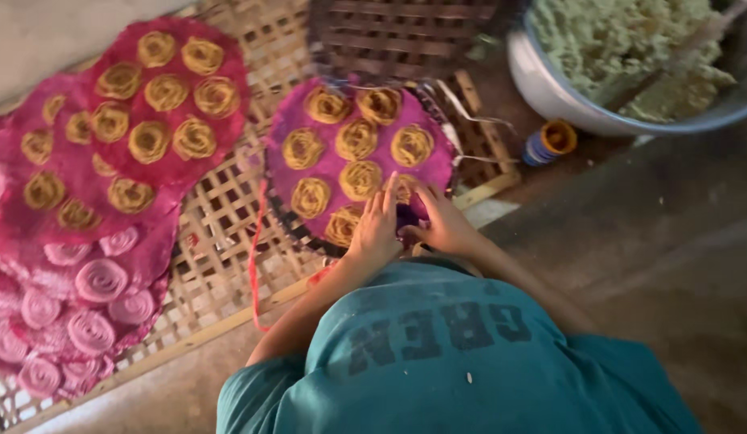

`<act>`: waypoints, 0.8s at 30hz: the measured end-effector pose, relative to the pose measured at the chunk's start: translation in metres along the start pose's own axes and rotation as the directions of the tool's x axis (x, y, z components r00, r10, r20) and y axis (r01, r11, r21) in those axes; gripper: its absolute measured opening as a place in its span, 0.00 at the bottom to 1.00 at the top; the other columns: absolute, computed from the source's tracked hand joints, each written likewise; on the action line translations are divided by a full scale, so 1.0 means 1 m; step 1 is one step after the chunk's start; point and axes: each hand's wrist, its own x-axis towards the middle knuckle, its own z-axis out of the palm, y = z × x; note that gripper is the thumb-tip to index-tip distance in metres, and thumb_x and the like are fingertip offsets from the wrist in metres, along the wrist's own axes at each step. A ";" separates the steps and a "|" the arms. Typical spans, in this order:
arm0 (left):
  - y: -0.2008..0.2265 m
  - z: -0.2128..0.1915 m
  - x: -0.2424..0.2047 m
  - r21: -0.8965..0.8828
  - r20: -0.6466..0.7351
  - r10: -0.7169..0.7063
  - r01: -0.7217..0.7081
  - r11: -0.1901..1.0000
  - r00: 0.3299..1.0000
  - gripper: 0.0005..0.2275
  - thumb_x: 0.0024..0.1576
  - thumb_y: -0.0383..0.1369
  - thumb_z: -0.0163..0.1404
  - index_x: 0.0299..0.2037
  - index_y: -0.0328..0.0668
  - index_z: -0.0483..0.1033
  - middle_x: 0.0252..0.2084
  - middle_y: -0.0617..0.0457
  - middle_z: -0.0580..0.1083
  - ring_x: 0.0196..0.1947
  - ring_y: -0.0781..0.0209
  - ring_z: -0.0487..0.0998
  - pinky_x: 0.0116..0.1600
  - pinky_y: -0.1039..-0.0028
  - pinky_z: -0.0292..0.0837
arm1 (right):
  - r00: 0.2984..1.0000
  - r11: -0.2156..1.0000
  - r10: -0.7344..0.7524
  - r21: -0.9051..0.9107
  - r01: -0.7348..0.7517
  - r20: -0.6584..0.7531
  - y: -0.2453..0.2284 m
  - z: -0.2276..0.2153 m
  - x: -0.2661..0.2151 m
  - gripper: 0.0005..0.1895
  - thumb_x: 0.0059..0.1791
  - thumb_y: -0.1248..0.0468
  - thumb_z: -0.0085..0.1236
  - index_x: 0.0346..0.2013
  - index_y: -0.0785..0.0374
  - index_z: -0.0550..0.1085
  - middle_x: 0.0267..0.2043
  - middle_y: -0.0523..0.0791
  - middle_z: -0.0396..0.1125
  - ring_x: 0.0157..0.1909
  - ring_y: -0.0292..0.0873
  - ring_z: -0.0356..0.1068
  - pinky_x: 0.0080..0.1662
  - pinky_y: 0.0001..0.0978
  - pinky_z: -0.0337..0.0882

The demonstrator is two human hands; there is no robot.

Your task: The person uses a manual noodle press to extrude dough into spiral shapes onto pink trays. They repeatedly load dough into the press, extrude noodles, and arrange the trays on a wooden rack.

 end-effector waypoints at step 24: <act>0.089 0.067 0.122 -0.294 0.205 -0.098 0.157 0.943 0.974 0.53 0.42 0.28 0.67 0.74 0.39 0.39 0.59 0.33 0.68 0.60 0.37 0.67 0.64 0.55 0.66 | 0.640 0.934 -0.356 -0.249 0.255 -0.680 0.120 -0.117 -0.051 0.37 0.44 0.68 0.64 0.67 0.64 0.64 0.63 0.58 0.56 0.65 0.60 0.60 0.64 0.49 0.65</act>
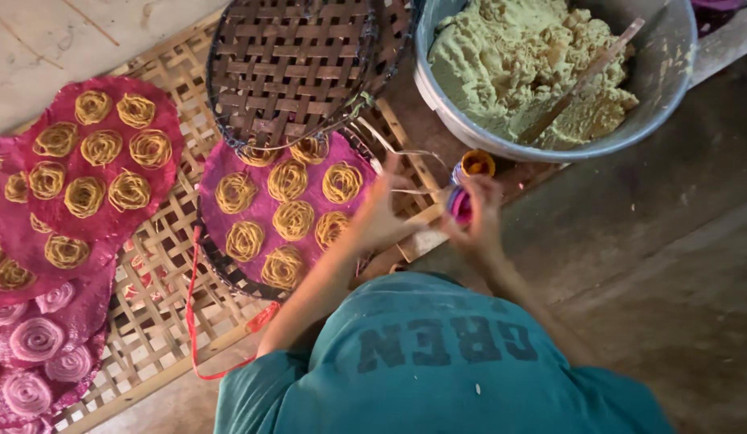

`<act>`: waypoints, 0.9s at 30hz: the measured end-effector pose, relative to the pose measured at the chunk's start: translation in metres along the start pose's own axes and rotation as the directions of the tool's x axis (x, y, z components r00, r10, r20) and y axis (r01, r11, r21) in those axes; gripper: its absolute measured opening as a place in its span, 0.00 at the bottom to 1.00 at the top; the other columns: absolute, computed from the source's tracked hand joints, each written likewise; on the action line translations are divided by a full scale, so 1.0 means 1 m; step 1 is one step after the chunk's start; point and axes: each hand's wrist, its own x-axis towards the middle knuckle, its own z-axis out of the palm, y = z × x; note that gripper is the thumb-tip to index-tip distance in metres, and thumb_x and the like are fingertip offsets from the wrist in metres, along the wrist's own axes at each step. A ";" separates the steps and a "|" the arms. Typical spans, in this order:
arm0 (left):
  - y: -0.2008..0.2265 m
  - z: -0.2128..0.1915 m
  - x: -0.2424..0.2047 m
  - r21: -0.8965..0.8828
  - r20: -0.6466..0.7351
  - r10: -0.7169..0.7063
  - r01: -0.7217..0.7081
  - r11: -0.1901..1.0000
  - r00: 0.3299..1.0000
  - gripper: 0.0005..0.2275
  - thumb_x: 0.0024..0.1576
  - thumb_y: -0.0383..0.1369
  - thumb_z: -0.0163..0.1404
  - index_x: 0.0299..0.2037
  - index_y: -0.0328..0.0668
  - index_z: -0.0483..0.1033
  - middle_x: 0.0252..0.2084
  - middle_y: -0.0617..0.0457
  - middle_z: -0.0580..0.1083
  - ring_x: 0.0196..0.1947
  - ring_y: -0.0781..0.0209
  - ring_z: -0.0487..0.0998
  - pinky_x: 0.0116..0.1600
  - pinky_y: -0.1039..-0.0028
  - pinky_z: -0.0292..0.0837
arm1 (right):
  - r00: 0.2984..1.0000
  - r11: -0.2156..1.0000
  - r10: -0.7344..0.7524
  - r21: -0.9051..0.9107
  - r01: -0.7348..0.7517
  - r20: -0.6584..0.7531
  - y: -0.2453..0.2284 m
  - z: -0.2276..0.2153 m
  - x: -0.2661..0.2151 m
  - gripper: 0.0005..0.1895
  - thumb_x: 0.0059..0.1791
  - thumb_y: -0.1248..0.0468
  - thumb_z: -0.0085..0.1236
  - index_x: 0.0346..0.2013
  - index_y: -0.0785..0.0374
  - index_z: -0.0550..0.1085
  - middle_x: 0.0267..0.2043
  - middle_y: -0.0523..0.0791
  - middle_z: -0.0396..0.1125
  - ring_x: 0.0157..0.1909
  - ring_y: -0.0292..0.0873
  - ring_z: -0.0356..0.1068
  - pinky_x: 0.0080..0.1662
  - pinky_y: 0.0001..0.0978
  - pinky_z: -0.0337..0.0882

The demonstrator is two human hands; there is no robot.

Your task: The person uses a manual noodle press to extrude dough into spiral shapes onto pink trays. They repeatedly load dough into the press, extrude noodles, and arrange the trays on a wooden rack.

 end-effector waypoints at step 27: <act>-0.114 -0.102 0.106 -0.953 -0.304 -0.145 -0.302 0.034 0.942 0.14 0.57 0.29 0.55 0.52 0.31 0.77 0.51 0.46 0.79 0.51 0.51 0.80 0.59 0.62 0.76 | 0.917 0.952 -0.287 -0.190 0.241 -0.276 0.030 -0.031 0.032 0.27 0.49 0.67 0.59 0.61 0.67 0.63 0.63 0.54 0.58 0.64 0.60 0.61 0.67 0.53 0.63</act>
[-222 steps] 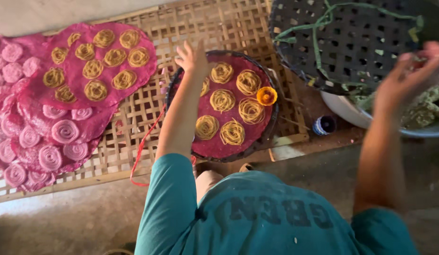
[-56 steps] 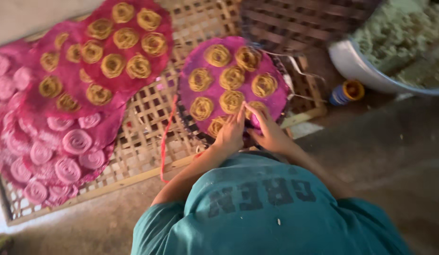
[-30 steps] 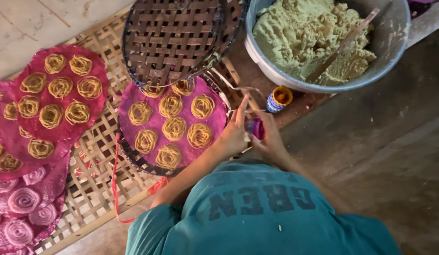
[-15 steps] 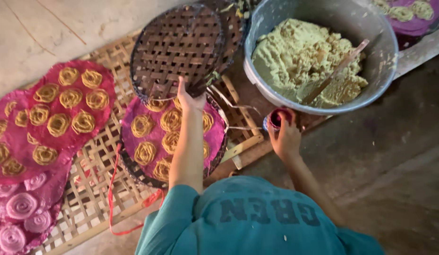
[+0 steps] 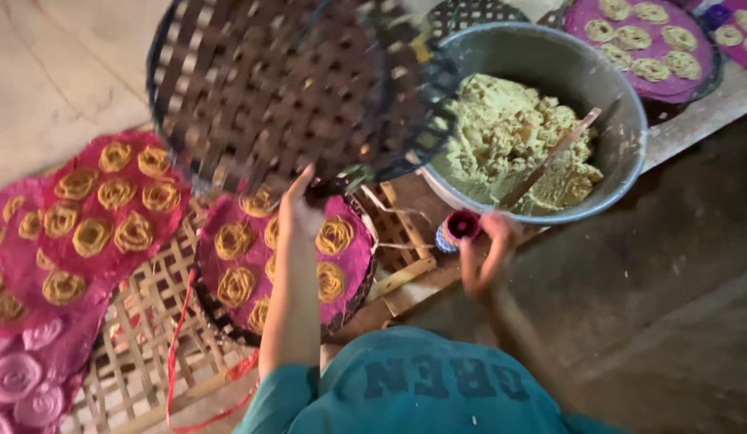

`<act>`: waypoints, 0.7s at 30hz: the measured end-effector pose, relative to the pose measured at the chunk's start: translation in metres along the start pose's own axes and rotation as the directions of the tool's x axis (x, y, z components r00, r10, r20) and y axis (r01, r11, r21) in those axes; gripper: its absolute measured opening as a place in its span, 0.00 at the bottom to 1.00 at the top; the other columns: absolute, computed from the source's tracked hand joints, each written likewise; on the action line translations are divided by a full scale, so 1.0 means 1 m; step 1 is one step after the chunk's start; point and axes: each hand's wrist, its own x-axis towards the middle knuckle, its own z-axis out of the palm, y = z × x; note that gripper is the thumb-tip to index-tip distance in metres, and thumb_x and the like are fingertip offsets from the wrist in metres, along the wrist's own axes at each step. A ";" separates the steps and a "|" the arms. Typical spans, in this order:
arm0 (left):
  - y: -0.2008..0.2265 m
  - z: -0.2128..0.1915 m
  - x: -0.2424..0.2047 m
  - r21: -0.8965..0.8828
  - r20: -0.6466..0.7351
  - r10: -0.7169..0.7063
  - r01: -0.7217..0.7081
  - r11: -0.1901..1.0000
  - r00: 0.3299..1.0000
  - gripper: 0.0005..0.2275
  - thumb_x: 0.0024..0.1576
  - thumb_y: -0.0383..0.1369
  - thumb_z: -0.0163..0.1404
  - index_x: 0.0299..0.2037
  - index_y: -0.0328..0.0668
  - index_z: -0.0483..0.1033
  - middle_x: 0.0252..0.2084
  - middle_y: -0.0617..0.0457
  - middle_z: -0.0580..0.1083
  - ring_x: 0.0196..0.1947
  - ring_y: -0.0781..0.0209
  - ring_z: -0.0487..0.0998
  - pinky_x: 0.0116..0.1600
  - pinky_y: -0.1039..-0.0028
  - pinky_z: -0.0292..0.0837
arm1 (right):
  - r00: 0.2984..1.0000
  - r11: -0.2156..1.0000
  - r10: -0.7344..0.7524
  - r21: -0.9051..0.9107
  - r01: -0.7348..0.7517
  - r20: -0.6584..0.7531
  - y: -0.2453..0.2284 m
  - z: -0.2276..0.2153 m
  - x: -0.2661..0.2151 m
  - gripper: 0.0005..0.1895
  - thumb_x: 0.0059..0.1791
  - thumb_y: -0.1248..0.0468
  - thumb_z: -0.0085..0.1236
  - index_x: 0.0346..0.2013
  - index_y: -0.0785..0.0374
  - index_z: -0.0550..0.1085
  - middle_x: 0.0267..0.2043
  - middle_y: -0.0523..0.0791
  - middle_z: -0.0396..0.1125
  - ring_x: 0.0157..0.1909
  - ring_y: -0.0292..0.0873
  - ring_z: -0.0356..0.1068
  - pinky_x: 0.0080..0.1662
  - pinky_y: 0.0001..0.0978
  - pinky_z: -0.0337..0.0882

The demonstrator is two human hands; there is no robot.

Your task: The person uses a manual noodle press to extrude dough into spiral shapes onto pink trays. They repeatedly load dough into the press, extrude noodles, and arrange the trays on a wooden rack.

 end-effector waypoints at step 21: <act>-0.109 0.080 0.179 0.831 0.264 0.543 -0.474 0.292 0.797 0.36 0.43 0.17 0.56 0.66 0.36 0.60 0.70 0.35 0.59 0.69 0.40 0.60 0.69 0.64 0.60 | 0.228 0.142 0.918 0.267 -0.953 0.325 0.269 0.074 0.124 0.37 0.59 0.53 0.58 0.73 0.52 0.46 0.63 0.40 0.58 0.55 0.45 0.61 0.49 0.55 0.59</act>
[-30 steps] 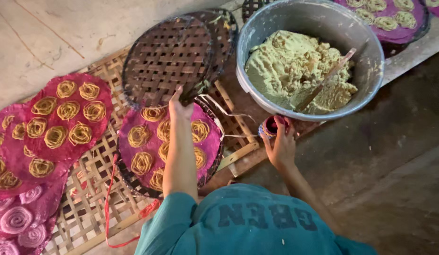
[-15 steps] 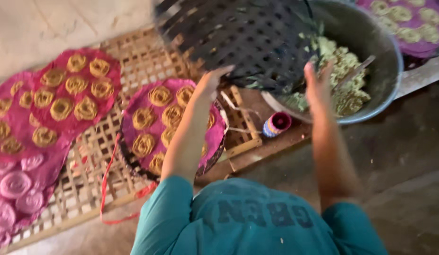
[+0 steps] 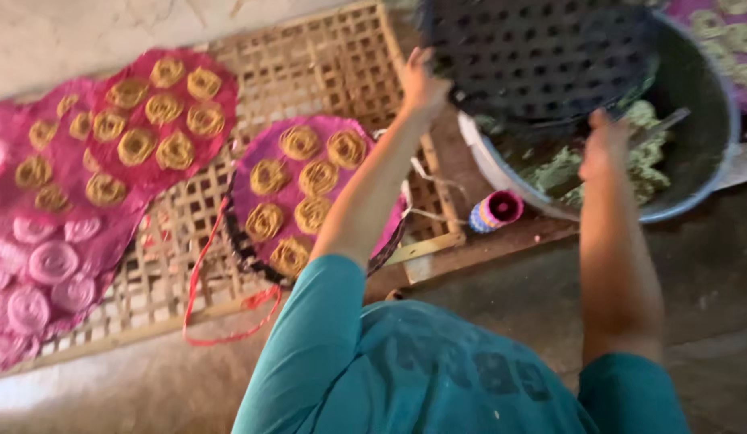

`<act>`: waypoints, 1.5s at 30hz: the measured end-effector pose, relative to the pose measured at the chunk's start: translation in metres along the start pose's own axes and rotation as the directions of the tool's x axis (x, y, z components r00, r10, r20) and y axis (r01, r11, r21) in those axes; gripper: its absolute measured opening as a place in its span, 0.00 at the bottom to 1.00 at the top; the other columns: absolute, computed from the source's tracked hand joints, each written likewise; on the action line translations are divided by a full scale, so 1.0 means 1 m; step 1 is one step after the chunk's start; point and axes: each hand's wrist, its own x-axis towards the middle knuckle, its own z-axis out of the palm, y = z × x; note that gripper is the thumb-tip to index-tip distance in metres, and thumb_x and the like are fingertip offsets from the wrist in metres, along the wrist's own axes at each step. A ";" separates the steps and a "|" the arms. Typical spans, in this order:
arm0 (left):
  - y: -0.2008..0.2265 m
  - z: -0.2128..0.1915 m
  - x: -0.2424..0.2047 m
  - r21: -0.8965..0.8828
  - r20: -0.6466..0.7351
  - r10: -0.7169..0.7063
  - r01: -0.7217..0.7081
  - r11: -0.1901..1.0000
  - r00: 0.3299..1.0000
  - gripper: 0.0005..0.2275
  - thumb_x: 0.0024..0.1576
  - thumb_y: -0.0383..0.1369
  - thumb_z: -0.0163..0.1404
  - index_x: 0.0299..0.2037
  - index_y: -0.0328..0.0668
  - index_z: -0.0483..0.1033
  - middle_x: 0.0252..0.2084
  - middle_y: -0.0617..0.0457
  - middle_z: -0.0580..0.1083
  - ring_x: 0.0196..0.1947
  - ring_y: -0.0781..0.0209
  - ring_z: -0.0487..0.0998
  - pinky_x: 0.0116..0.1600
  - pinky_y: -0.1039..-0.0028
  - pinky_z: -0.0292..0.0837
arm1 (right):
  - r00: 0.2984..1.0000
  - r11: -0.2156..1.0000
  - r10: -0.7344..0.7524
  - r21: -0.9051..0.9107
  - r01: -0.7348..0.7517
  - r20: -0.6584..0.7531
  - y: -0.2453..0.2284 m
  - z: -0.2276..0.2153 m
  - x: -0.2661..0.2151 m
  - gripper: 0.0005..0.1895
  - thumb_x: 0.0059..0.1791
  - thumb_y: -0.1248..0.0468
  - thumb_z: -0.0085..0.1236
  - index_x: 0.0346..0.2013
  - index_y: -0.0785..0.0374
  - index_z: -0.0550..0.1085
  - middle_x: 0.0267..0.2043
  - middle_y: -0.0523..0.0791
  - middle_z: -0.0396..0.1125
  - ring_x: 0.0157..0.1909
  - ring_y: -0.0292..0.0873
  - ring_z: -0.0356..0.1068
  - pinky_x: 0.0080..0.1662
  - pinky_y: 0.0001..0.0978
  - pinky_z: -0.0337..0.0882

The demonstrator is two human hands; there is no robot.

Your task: The person uses a manual noodle press to extrude dough into spiral shapes onto pink trays. They repeatedly load dough into the press, extrude noodles, and arrange the trays on a wooden rack.

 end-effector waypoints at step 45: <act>0.008 -0.453 -0.124 0.870 0.020 0.083 -0.058 0.490 0.996 0.15 0.53 0.30 0.51 0.52 0.45 0.73 0.49 0.47 0.73 0.48 0.45 0.76 0.48 0.58 0.75 | 0.609 0.225 -0.643 -0.645 0.731 0.465 0.140 0.213 -0.351 0.08 0.54 0.70 0.57 0.46 0.66 0.68 0.44 0.54 0.66 0.46 0.64 0.67 0.43 0.55 0.65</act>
